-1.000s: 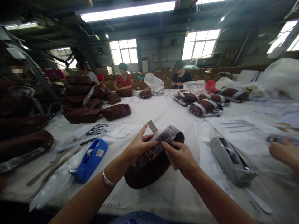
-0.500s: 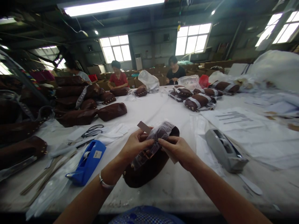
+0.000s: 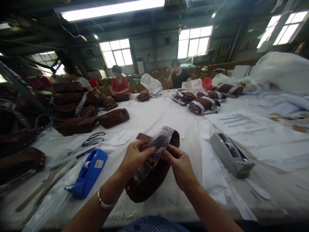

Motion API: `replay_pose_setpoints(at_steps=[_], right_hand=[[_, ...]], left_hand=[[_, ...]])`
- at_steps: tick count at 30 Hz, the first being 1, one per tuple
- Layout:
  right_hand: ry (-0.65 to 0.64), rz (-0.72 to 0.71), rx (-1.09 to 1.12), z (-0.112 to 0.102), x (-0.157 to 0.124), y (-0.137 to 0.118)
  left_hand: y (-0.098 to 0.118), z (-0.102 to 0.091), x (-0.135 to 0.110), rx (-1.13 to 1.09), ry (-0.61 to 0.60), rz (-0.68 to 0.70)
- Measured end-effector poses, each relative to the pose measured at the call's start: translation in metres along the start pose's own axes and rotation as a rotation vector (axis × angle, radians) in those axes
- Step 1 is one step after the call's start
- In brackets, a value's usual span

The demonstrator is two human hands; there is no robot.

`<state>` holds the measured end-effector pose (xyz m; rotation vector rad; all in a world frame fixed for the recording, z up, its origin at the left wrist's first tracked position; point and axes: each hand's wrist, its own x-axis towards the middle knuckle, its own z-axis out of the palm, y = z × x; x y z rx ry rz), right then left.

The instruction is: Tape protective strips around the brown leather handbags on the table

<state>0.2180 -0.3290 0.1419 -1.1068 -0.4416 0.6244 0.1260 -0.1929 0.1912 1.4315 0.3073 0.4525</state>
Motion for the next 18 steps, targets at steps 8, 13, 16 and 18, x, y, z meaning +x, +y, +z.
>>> replay_pose_setpoints(at_steps=[8, 13, 16, 18], right_hand=[[0.013, -0.006, -0.121, 0.011, 0.003, -0.005], [0.006, -0.047, -0.148, 0.013, 0.005, -0.006], [0.022, -0.057, -0.157, 0.015, 0.005, -0.004], [0.041, -0.064, -0.168, 0.017, 0.004, -0.003]], left_hand=[[-0.006, 0.001, -0.009, 0.134, 0.022, 0.087], [-0.003, 0.002, -0.012, 0.186, 0.046, 0.091], [-0.001, 0.003, -0.015, 0.199, 0.075, 0.056], [-0.001, 0.003, -0.017, 0.232, 0.115, 0.049]])
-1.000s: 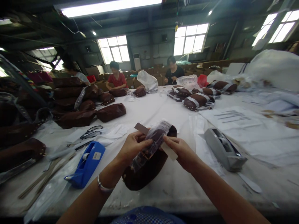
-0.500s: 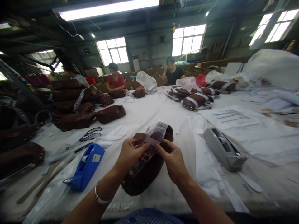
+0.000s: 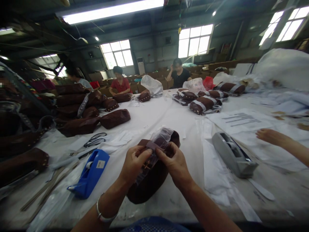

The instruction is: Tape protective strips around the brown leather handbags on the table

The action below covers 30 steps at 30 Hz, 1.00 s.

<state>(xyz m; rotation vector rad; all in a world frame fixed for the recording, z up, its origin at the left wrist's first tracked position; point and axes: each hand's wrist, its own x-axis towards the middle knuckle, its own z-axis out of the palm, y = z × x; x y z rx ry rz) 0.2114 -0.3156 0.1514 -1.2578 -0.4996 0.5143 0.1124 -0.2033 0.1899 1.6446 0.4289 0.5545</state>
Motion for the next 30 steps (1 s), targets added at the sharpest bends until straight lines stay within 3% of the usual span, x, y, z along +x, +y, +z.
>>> replay_pose_setpoints(at_steps=[3, 8, 14, 21, 30], right_hand=[[0.020, -0.003, -0.020, 0.003, -0.002, -0.002], [-0.047, 0.002, 0.016, 0.007, -0.007, -0.011], [0.058, -0.022, -0.005, 0.010, -0.010, -0.012], [0.043, -0.017, 0.017, 0.006, -0.007, -0.008], [-0.106, -0.023, 0.047, 0.000, -0.015, -0.012]], left_hand=[[-0.002, -0.001, 0.000, 0.158, 0.090, 0.067], [-0.008, -0.004, 0.000, 0.478, 0.122, 0.343], [-0.014, 0.002, -0.006, 0.849, 0.147, 0.625], [-0.015, 0.015, -0.017, 1.018, 0.161, 0.596], [-0.019, 0.012, -0.011, 1.050, 0.148, 0.536]])
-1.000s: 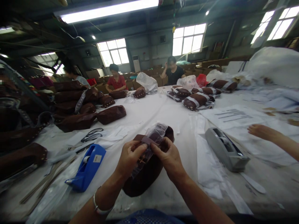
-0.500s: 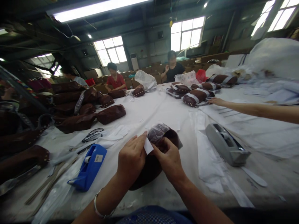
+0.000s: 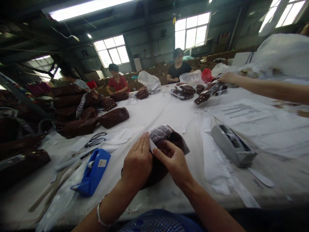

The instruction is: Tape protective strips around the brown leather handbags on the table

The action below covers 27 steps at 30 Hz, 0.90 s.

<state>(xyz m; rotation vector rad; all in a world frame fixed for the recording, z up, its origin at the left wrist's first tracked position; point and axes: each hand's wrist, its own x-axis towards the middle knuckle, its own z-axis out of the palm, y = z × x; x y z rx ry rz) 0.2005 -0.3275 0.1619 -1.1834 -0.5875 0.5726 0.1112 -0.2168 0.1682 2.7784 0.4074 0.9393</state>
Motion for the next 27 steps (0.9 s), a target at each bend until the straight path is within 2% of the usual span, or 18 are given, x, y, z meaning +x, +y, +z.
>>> replay_pose_setpoints(at_steps=[3, 6, 11, 15, 21, 23, 24, 25, 27], right_hand=[[0.058, 0.015, 0.010, 0.001, 0.001, 0.000], [0.093, 0.010, -0.009, -0.001, 0.002, 0.000], [0.139, 0.010, -0.047, -0.008, 0.003, 0.000], [0.176, 0.007, -0.037, -0.008, 0.009, 0.005], [0.185, -0.002, -0.092, -0.001, 0.016, 0.009], [0.160, -0.028, -0.207, -0.015, 0.013, 0.007], [0.175, -0.066, -0.303, -0.029, 0.011, 0.006], [0.226, -0.121, -0.435, -0.049, 0.008, 0.004], [0.414, -0.239, -0.738, -0.103, 0.001, 0.000]], left_hand=[[-0.001, -0.004, 0.004, -0.105, -0.022, -0.004], [-0.007, -0.014, 0.013, -0.335, -0.090, -0.034], [-0.023, -0.028, 0.031, -0.817, -0.274, -0.230], [-0.031, -0.028, 0.040, -0.946, -0.404, -0.339], [-0.034, -0.021, 0.045, -1.145, -0.422, -0.457], [-0.036, -0.019, 0.046, -1.197, -0.395, -0.512], [-0.038, -0.018, 0.046, -1.206, -0.368, -0.544], [-0.041, -0.016, 0.047, -1.207, -0.336, -0.580], [-0.049, -0.014, 0.047, -1.200, -0.274, -0.641]])
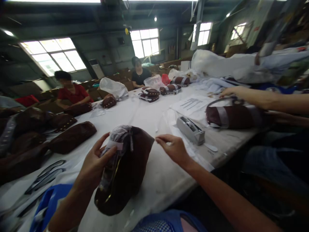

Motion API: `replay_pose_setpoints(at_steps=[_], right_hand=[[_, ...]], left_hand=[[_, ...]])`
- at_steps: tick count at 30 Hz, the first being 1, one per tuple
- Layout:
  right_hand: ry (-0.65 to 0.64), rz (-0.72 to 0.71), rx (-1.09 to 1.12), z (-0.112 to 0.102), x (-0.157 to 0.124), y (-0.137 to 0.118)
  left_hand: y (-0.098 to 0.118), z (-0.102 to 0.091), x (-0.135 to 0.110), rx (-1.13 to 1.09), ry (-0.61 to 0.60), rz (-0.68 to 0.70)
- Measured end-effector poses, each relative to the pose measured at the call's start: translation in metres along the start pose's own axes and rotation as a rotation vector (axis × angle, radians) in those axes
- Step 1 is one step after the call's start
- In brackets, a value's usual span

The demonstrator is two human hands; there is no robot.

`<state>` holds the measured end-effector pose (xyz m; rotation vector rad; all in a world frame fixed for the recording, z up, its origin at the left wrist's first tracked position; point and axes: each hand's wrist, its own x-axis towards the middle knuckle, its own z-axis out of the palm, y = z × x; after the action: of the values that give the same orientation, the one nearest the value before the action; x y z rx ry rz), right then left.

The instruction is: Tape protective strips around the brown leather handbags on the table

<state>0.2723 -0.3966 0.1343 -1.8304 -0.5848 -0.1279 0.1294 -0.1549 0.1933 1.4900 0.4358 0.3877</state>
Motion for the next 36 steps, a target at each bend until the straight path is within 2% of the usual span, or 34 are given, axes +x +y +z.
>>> replay_pose_setpoints(at_steps=[1, 4, 6, 8, 11, 16, 18, 21, 24, 28, 33, 36], right_hand=[[0.116, -0.032, -0.165, -0.025, 0.006, 0.021], [0.307, 0.074, -0.410, -0.099, 0.026, 0.090], [0.323, 0.264, -0.531, -0.134, 0.040, 0.129], [0.279, 0.440, -0.536, -0.152, 0.051, 0.157], [0.225, 0.569, -0.463, -0.157, 0.064, 0.177], [0.179, 0.654, -0.269, -0.148, 0.076, 0.183], [0.195, 0.663, -0.183, -0.147, 0.078, 0.181], [0.292, 0.617, -0.076, -0.150, 0.077, 0.173], [0.391, 0.539, 0.020, -0.157, 0.065, 0.162], [0.387, 0.579, 0.149, -0.164, 0.031, 0.154], [0.365, 0.665, 0.198, -0.159, 0.004, 0.166], [0.419, 0.620, 0.139, -0.155, 0.003, 0.176]], left_hand=[[-0.002, -0.003, 0.002, -0.008, 0.021, -0.005], [-0.004, -0.006, 0.006, -0.047, 0.034, -0.007], [-0.004, -0.004, 0.006, -0.073, 0.055, -0.011], [-0.002, 0.000, 0.006, -0.089, 0.086, -0.018], [-0.001, 0.005, 0.007, -0.097, 0.110, -0.021], [-0.003, 0.006, 0.009, -0.101, 0.117, -0.020], [-0.005, 0.006, 0.010, -0.101, 0.120, -0.017], [-0.006, 0.005, 0.011, -0.092, 0.120, -0.030], [-0.008, 0.003, 0.012, -0.080, 0.120, -0.038], [-0.010, 0.001, 0.014, -0.094, 0.122, -0.049], [-0.008, 0.003, 0.013, -0.126, 0.138, -0.051], [-0.007, 0.005, 0.013, -0.147, 0.147, -0.050]])
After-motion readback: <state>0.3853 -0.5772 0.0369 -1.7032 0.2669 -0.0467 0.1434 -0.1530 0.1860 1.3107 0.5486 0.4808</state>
